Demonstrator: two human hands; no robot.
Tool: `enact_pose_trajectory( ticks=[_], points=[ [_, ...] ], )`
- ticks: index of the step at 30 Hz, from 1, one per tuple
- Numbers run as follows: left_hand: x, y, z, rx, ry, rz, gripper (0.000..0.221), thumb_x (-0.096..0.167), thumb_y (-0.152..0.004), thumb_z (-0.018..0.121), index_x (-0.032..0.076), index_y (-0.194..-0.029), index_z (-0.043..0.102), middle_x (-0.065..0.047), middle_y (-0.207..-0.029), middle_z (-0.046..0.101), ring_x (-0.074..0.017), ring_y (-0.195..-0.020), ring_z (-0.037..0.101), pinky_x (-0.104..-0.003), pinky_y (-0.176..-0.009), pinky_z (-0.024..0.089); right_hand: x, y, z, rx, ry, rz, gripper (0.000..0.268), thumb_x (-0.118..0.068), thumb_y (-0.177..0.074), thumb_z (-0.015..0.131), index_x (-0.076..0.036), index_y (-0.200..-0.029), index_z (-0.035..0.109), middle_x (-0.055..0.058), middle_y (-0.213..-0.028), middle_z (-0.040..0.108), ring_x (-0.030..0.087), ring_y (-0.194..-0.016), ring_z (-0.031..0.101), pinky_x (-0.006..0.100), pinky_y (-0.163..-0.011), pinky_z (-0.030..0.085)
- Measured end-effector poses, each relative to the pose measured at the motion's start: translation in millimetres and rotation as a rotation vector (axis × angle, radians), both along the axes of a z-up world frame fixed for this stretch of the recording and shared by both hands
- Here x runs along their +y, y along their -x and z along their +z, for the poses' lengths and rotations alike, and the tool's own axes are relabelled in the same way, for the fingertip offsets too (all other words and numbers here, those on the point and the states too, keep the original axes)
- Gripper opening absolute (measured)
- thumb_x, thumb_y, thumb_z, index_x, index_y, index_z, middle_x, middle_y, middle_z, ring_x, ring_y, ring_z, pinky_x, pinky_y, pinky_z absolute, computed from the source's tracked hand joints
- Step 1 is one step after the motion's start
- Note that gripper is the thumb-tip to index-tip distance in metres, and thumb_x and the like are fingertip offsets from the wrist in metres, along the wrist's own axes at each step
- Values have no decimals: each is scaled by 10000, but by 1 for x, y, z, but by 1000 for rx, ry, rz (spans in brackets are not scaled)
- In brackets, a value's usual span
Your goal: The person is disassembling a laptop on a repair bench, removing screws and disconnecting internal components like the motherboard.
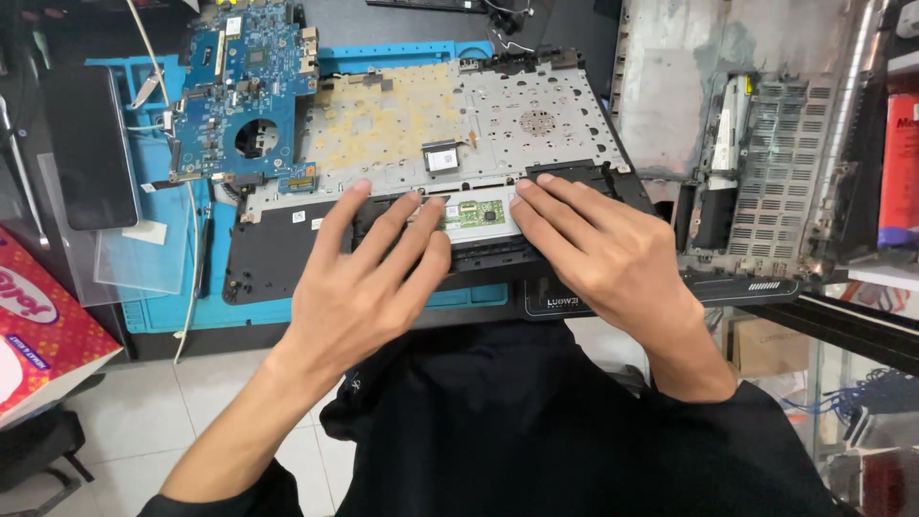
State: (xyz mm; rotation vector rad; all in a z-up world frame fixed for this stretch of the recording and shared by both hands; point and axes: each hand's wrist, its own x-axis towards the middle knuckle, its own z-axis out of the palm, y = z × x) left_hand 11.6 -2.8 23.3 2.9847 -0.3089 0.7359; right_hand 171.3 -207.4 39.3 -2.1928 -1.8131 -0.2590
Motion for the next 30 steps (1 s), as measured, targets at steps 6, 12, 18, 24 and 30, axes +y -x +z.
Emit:
enact_pose_trajectory(
  ticks=[6, 12, 18, 24, 30],
  points=[
    [-34, 24, -77, -266, 63, -286, 145, 152, -1029, 742, 153, -1152, 666, -5, -1200, 683, -167, -1128, 647, -415, -1073, 471, 0, 0, -2, -71, 37, -5, 371, -89, -833, 642, -31, -1192, 715, 110, -1259, 719, 282, -1145, 710, 371, -928, 598],
    [-37, 16, -148, 79, 7, -50, 460, 497, -1076, 544, 175, -1385, 655, -57, -1420, 624, -228, -1276, 592, -434, -1086, 447, 0, 1, -7, -114, 24, -8, 353, -66, -842, 662, -48, -1191, 718, 100, -1247, 716, 273, -1133, 705, 368, -927, 595],
    [-33, 11, -154, 94, -209, 12, 597, 581, -1089, 417, 184, -1508, 567, -97, -1543, 520, -316, -1408, 480, -531, -1160, 374, 3, -2, 1, -86, 36, -7, 369, -82, -819, 661, -42, -1182, 715, 103, -1230, 716, 277, -1127, 701, 374, -927, 593],
    [-32, 4, -150, 263, -19, -36, 559, 544, -1077, 424, 190, -1493, 543, -128, -1530, 507, -364, -1394, 468, -561, -1158, 358, 10, -13, 12, -22, 47, 12, 377, -89, -802, 663, -31, -1171, 714, 108, -1217, 720, 271, -1118, 707, 363, -900, 593],
    [-34, 3, -150, 302, 132, -70, 512, 493, -1044, 460, 182, -1431, 587, -121, -1483, 547, -354, -1360, 504, -544, -1137, 386, 12, -10, 14, 8, 31, -4, 362, -83, -790, 685, -38, -1146, 731, 99, -1187, 734, 262, -1079, 725, 355, -859, 595]
  ],
)
